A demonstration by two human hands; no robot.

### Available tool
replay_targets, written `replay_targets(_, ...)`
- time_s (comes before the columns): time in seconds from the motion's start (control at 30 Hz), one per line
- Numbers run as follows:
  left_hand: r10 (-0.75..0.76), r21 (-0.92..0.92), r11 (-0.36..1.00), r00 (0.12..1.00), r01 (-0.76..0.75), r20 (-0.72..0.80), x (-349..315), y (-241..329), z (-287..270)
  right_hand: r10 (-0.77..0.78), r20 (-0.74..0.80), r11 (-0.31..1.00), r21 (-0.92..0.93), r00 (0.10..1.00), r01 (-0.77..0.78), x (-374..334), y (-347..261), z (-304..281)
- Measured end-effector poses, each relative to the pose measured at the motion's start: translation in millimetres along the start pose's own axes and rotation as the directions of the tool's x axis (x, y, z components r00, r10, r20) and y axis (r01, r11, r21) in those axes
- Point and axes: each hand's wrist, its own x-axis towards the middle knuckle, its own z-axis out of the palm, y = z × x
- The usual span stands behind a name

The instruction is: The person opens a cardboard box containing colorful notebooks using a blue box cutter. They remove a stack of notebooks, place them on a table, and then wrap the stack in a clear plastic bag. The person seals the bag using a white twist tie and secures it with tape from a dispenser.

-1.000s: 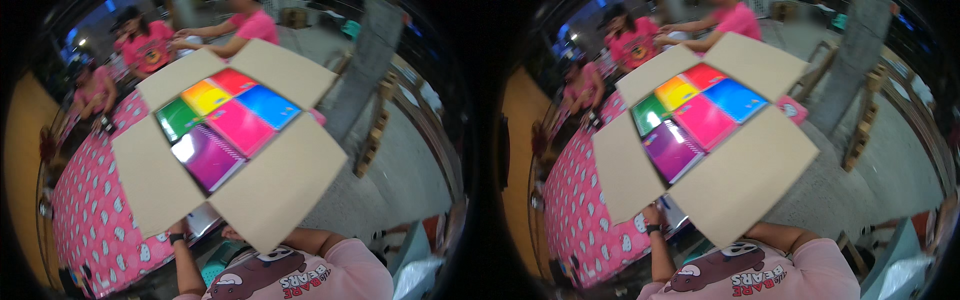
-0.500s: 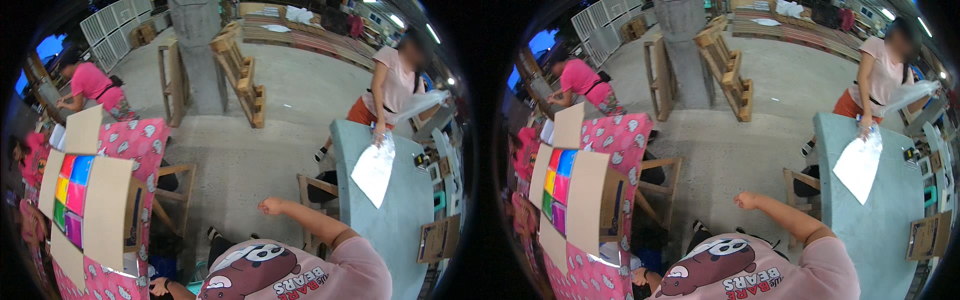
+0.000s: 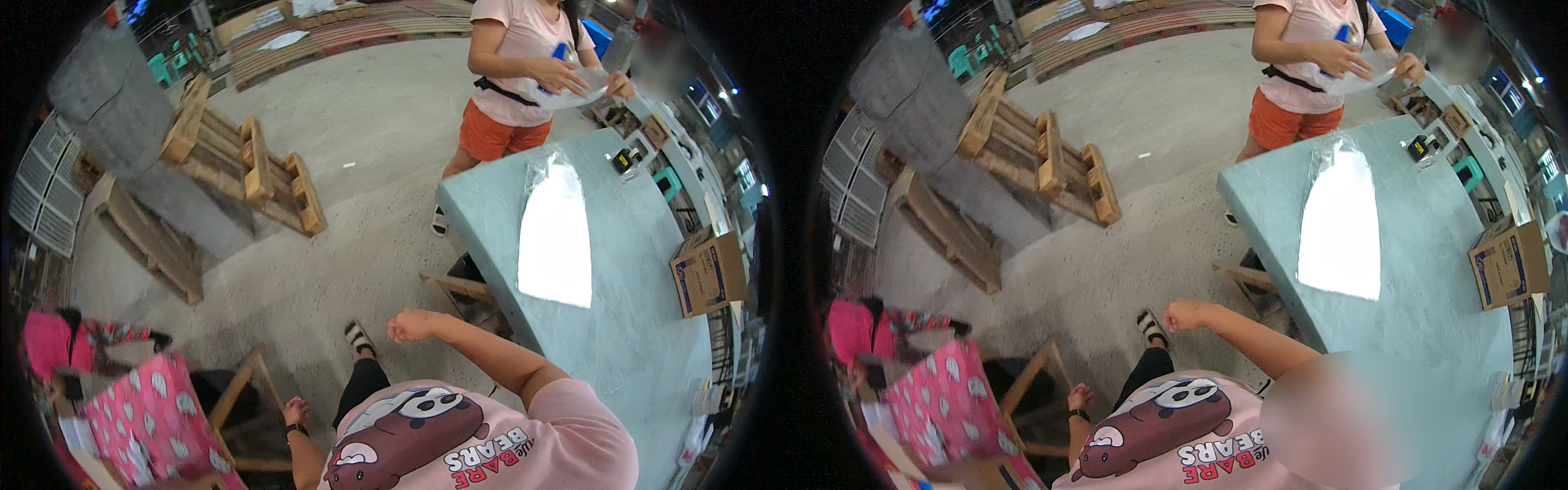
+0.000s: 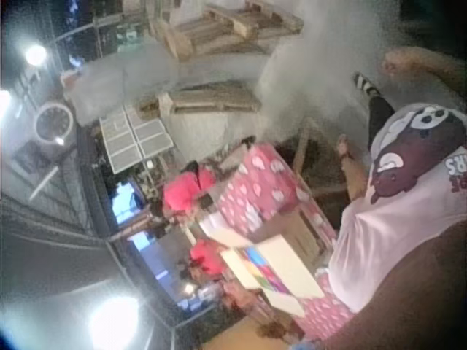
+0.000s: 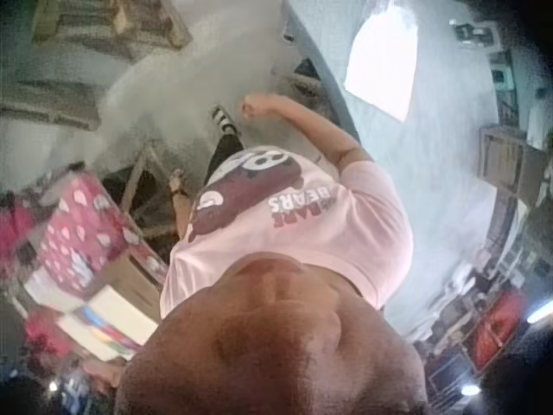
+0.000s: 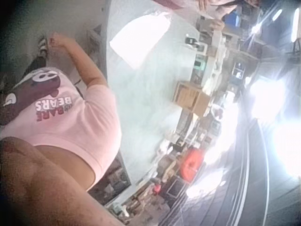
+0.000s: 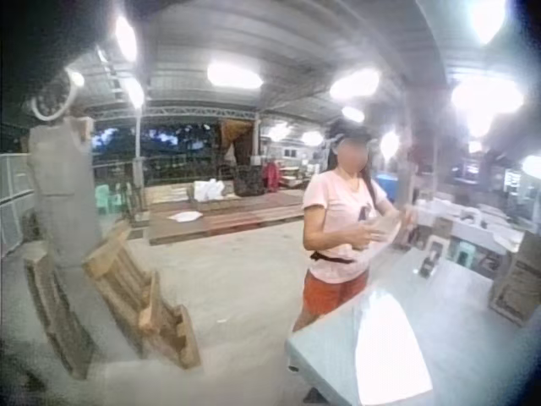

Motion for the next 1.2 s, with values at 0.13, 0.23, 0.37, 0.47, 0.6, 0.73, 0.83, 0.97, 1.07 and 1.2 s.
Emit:
replay_targets(0.13,-0.022,0.207,0.978,1.0,0.018,0.017,75,101,66,0.153,-0.11,0.987,-0.029,0.982,-0.157,53,39,-81)
replay_targets(0.23,-0.024,0.345,0.938,0.992,-0.02,0.123,126,180,116,0.233,-0.232,0.972,0.032,0.944,-0.232,81,46,-139)
replay_targets(0.37,-0.019,0.646,0.752,0.976,-0.129,0.217,164,294,203,0.275,-0.406,0.959,0.178,0.871,-0.22,82,57,-196)
replay_targets(0.47,-0.003,0.419,0.894,0.935,-0.156,0.354,221,353,261,0.333,-0.506,0.943,0.158,0.796,-0.294,69,85,-222)
replay_targets(0.6,0.1,0.516,0.798,0.912,-0.312,0.397,227,407,377,0.484,-0.765,0.863,0.337,0.424,-0.376,34,120,-239)
replay_targets(0.73,-0.063,0.645,0.68,0.85,-0.347,0.524,229,403,427,0.519,-0.813,0.67,0.579,-0.265,-0.464,-16,101,-254)
replay_targets(0.83,-0.167,0.732,0.544,0.802,-0.41,0.573,233,397,446,0.357,-0.74,0.243,0.663,-0.57,-0.708,-61,97,-235)
replay_targets(0.97,-0.252,0.771,0.475,0.774,-0.424,0.581,242,406,460,0.402,-0.601,-0.148,0.702,-0.691,-0.697,-116,120,-138)
replay_targets(1.07,-0.178,0.682,0.421,0.683,-0.598,0.708,255,410,473,0.423,-0.551,-0.321,0.651,-0.719,-0.688,-158,110,-89)
replay_targets(1.2,0.01,0.335,0.33,0.358,-0.882,0.934,209,398,526,0.456,-0.403,-0.254,0.796,-0.793,-0.55,-214,89,-33)
